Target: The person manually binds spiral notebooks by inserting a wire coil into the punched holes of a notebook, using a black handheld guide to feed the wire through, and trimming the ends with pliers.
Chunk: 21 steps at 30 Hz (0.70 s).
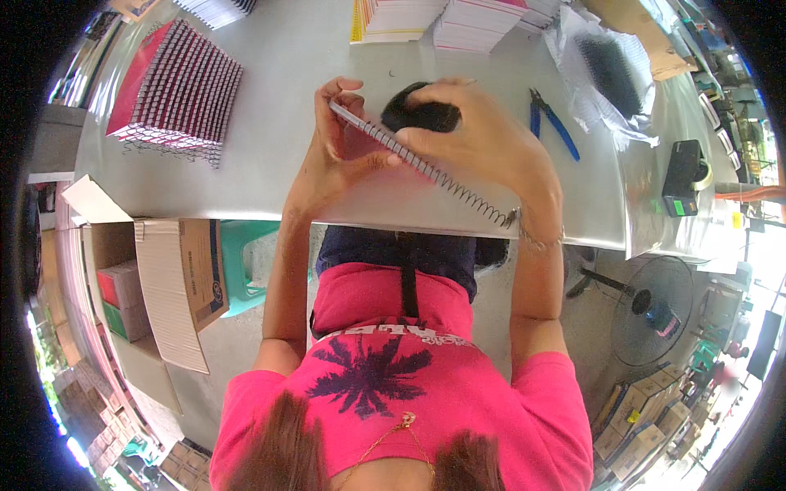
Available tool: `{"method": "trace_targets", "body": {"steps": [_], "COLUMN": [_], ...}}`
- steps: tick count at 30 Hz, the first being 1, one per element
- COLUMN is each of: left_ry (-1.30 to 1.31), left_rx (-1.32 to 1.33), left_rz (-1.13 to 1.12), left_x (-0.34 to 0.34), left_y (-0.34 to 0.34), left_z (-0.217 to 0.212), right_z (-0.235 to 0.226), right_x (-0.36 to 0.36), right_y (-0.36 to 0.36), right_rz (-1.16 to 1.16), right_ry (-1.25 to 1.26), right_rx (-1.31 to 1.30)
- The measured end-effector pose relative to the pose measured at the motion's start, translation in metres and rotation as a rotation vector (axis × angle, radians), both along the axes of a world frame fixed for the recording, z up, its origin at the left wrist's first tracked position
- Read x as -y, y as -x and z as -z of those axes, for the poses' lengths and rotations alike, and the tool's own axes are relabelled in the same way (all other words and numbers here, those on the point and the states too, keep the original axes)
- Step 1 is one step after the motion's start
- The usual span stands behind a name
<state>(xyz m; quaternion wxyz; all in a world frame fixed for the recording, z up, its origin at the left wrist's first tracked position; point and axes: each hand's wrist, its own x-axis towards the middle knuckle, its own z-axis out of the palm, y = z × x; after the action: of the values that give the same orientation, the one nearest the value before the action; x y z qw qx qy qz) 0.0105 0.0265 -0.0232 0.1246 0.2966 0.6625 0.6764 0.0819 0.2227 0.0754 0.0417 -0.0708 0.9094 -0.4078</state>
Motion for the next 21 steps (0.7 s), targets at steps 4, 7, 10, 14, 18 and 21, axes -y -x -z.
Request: {"method": "trace_targets", "body": {"steps": [4,7,10,14,18,21], "left_ry": [-0.107,0.035,0.026,0.089,0.038,0.052], "left_rx": [0.036,-0.029,-0.037,-0.010,-0.029,-0.003], "left_rz": [0.024,0.008,0.004,-0.012,0.016,-0.003], "left_x": [-0.004,-0.001,0.002,0.004,0.001,0.000], "left_y": [0.003,0.006,0.002,-0.001,0.007,0.004], "left_z": [-0.001,-0.010,-0.009,-0.016,-0.006,-0.016], "right_z": [-0.008,0.018,0.031,0.015,0.011,-0.004], "right_x": [0.002,-0.011,-0.012,-0.010,-0.007,-0.002], "right_y": [0.003,0.030,0.024,0.012,0.014,0.019], "right_rz": [0.014,0.032,0.162,0.025,0.002,-0.010], "right_ry": [0.072,-0.322,-0.128,0.003,0.075,0.085], "right_rx": [0.009,-0.032,-0.160,-0.018,0.034,0.081]}}
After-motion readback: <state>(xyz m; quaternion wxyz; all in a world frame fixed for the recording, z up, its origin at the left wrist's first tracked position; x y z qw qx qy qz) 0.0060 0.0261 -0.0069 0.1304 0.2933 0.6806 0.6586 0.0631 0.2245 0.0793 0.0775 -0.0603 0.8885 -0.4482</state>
